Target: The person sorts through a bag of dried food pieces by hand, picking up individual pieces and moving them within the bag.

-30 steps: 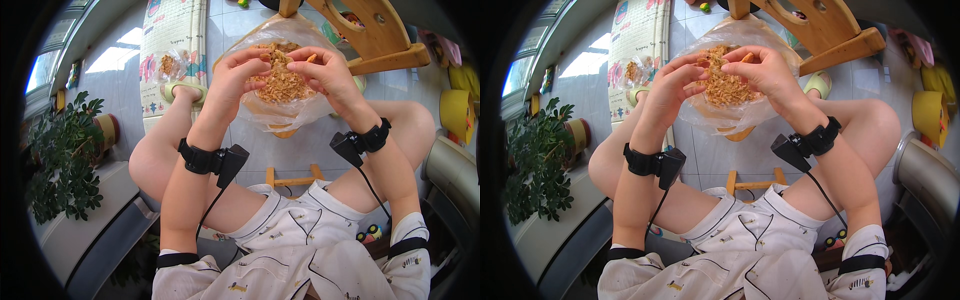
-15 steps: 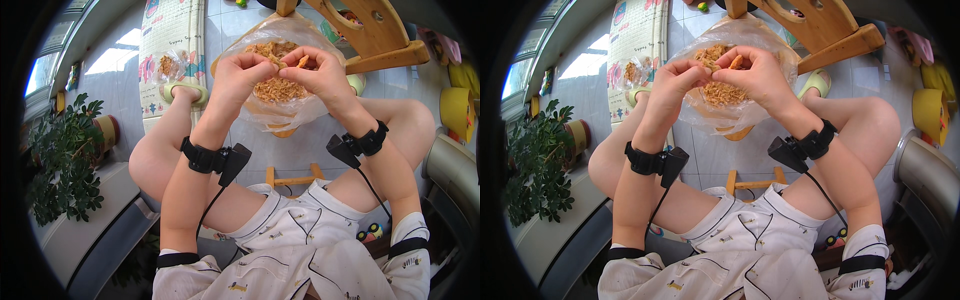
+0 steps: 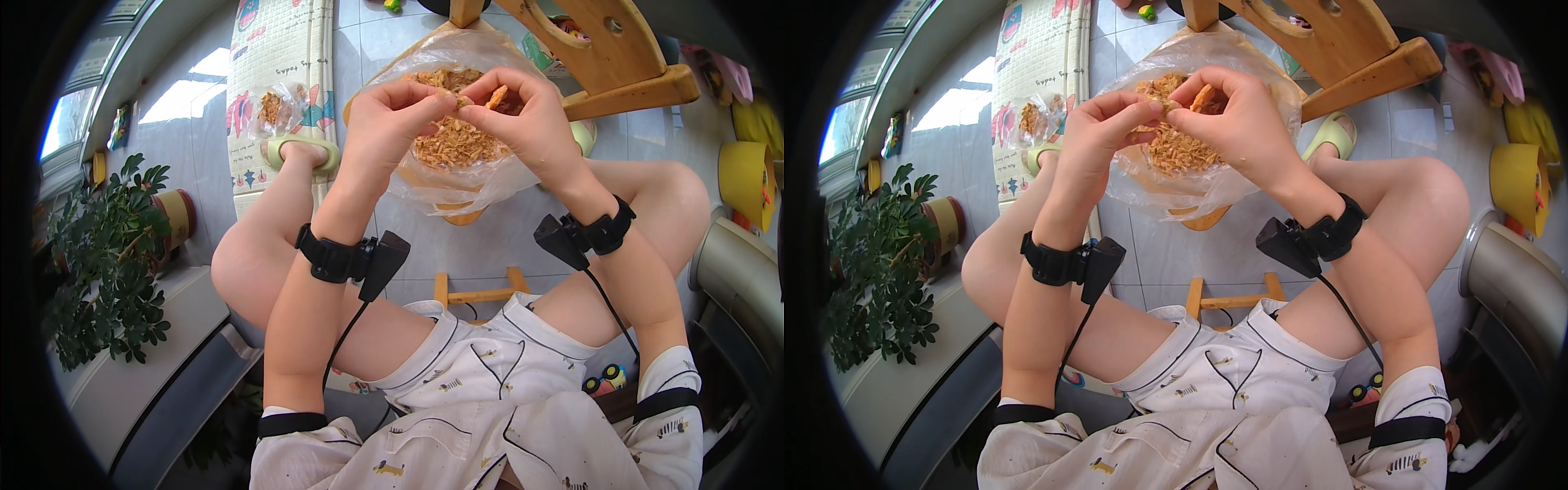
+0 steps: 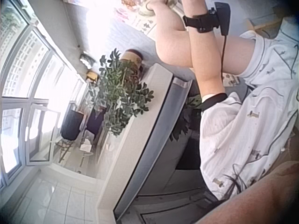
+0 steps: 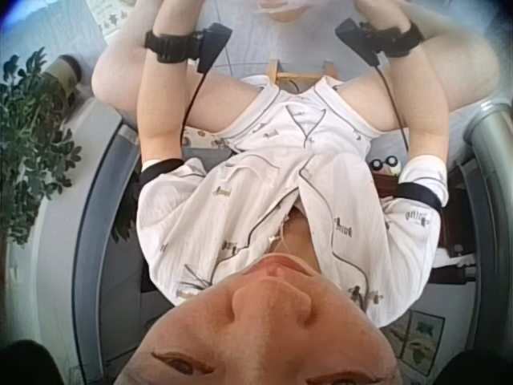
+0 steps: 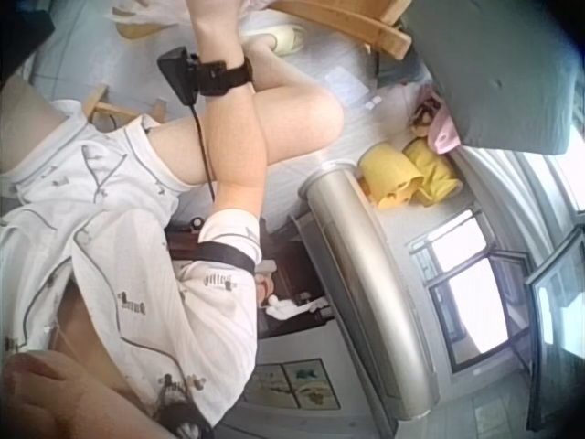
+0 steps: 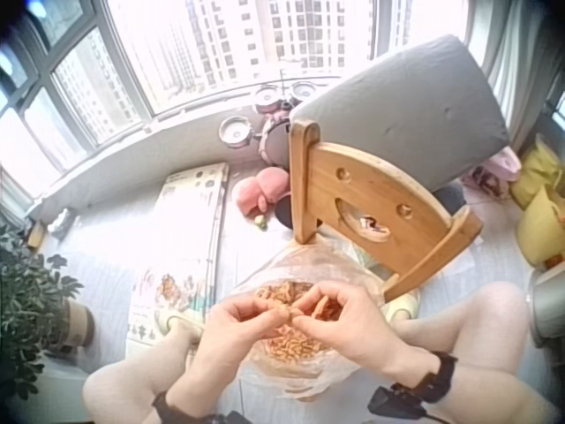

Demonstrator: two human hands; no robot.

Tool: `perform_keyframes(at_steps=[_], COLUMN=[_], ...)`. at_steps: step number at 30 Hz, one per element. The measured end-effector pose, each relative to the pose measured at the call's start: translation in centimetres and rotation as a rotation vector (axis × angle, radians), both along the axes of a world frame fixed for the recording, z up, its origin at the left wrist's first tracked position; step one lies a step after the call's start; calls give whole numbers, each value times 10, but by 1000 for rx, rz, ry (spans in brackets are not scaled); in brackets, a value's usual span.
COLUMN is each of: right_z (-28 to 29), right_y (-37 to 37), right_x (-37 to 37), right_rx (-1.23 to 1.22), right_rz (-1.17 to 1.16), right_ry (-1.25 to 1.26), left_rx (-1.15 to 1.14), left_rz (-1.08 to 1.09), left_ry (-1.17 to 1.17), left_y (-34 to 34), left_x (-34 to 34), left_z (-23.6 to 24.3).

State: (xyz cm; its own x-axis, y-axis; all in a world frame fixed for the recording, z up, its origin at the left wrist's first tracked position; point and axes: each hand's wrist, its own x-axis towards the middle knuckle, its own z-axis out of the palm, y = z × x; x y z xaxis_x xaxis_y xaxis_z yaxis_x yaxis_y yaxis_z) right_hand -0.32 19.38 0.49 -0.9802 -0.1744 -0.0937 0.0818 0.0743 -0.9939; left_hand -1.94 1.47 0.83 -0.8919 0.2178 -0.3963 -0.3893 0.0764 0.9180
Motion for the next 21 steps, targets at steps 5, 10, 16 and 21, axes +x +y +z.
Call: perform_keyframes(at_steps=[5,10,16,21], right_z=[-2,-3,4,3], right_y=[-1,2,5,4], right_x=[1,-2,-3,-3], right_rx=[87,28,-70,-104], right_rz=[-7,-10,-2,-1], right_ry=[21,-37,-254,-251], left_rx=[-42,-20,36,133], left_rz=[17,24,-14,-2], left_ry=[17,22,-21,-58], left_y=[0,0,0,-1], left_x=[1,1,-1,1], left_z=[-7,-3,-3,-10])
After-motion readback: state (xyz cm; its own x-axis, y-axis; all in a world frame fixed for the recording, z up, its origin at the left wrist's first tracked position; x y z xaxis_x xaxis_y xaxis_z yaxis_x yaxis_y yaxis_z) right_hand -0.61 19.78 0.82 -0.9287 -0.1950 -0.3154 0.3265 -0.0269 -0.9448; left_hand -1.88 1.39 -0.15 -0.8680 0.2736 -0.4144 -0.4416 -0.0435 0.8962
